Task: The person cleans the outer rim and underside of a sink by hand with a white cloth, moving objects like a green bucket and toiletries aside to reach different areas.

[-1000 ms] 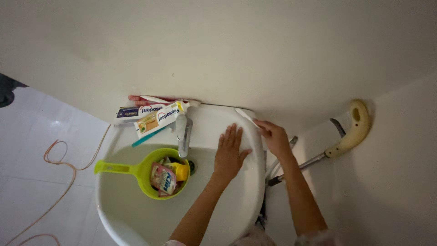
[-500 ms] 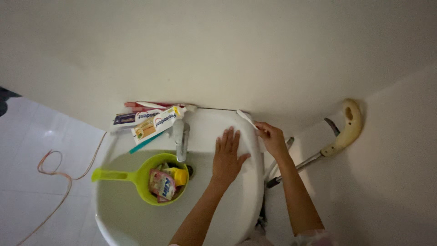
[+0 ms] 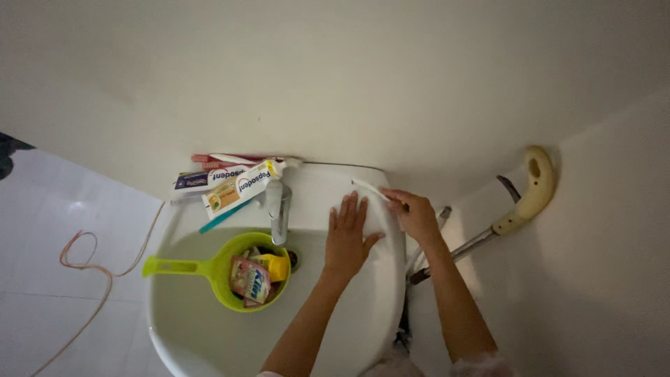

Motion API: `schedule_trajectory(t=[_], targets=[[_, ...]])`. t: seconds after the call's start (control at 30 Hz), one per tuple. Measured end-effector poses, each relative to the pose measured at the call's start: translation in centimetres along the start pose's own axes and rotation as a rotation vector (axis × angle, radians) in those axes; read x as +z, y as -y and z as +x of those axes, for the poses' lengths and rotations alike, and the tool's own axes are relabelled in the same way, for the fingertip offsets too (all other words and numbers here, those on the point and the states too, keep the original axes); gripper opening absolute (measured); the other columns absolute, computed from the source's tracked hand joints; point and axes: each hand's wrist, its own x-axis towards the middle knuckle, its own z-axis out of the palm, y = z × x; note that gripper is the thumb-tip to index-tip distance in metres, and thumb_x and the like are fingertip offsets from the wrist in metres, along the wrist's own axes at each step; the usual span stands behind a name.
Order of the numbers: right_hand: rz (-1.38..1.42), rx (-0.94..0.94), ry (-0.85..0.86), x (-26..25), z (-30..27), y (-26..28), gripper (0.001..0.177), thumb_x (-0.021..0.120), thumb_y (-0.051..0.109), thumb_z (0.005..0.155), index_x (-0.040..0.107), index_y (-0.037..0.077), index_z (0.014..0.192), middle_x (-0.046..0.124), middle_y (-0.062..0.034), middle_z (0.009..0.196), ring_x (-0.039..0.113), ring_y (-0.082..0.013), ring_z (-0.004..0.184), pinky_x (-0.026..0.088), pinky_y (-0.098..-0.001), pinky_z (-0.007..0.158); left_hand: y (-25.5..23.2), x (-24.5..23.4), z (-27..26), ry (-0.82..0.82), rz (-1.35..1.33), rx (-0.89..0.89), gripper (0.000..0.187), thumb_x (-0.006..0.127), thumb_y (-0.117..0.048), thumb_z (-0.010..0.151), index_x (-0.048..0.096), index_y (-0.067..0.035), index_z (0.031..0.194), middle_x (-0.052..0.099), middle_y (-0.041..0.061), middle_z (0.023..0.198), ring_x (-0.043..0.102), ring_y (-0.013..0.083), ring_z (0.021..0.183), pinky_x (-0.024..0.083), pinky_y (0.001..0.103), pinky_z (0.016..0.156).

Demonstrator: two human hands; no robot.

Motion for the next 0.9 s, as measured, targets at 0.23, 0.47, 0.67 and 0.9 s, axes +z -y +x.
schedule_trajectory(t=[0.23, 0.47, 0.67, 0.9], targets=[[-0.001, -0.03, 0.101, -1.6, -2.0, -2.9, 0.037, 0.068, 0.014, 0.096, 0.071, 0.02, 0.132, 0.081, -0.0063, 0.105, 0.072, -0.0138, 0.084, 0.056, -0.029, 0.077, 0.7, -0.1, -0.4, -0.001, -0.01, 0.021, 0.081, 0.049, -0.06, 0.099, 0.029, -0.012, 0.161, 0.016, 0.015, 0.17, 0.013, 0.0329, 0.157, 0.013, 0.054, 0.124], [-0.021, -0.085, -0.1, -0.8, -1.5, -2.3, 0.035, 0.061, 0.015, 0.1, 0.07, 0.017, 0.134, 0.077, -0.0064, 0.104, 0.07, -0.0149, 0.087, 0.056, -0.0304, 0.078, 0.4, -0.6, -0.4, 0.037, -0.03, 0.001, 0.082, 0.051, -0.063, 0.097, 0.03, -0.014, 0.16, 0.016, 0.016, 0.169, 0.012, 0.0339, 0.156, 0.011, 0.056, 0.124], [-0.084, 0.061, 0.068, -2.5, -3.3, -2.1, 0.035, 0.061, 0.015, 0.099, 0.069, 0.021, 0.133, 0.076, -0.0038, 0.1, 0.068, -0.0139, 0.081, 0.055, -0.0285, 0.077, 0.1, -0.9, -0.5, 0.001, -0.008, 0.01, 0.083, 0.05, -0.063, 0.096, 0.028, -0.015, 0.161, 0.016, 0.017, 0.169, 0.012, 0.0347, 0.155, 0.012, 0.055, 0.122], [0.098, -0.136, -0.003, -0.3, -1.0, -4.4, 0.039, 0.056, 0.004, 0.099, 0.07, 0.015, 0.134, 0.075, -0.0071, 0.098, 0.066, -0.0129, 0.083, 0.053, -0.0285, 0.074, 0.1, -0.6, 0.0, -0.017, 0.014, -0.002, 0.09, 0.049, -0.066, 0.095, 0.024, -0.01, 0.161, 0.017, 0.016, 0.169, 0.012, 0.0331, 0.156, 0.012, 0.056, 0.123]])
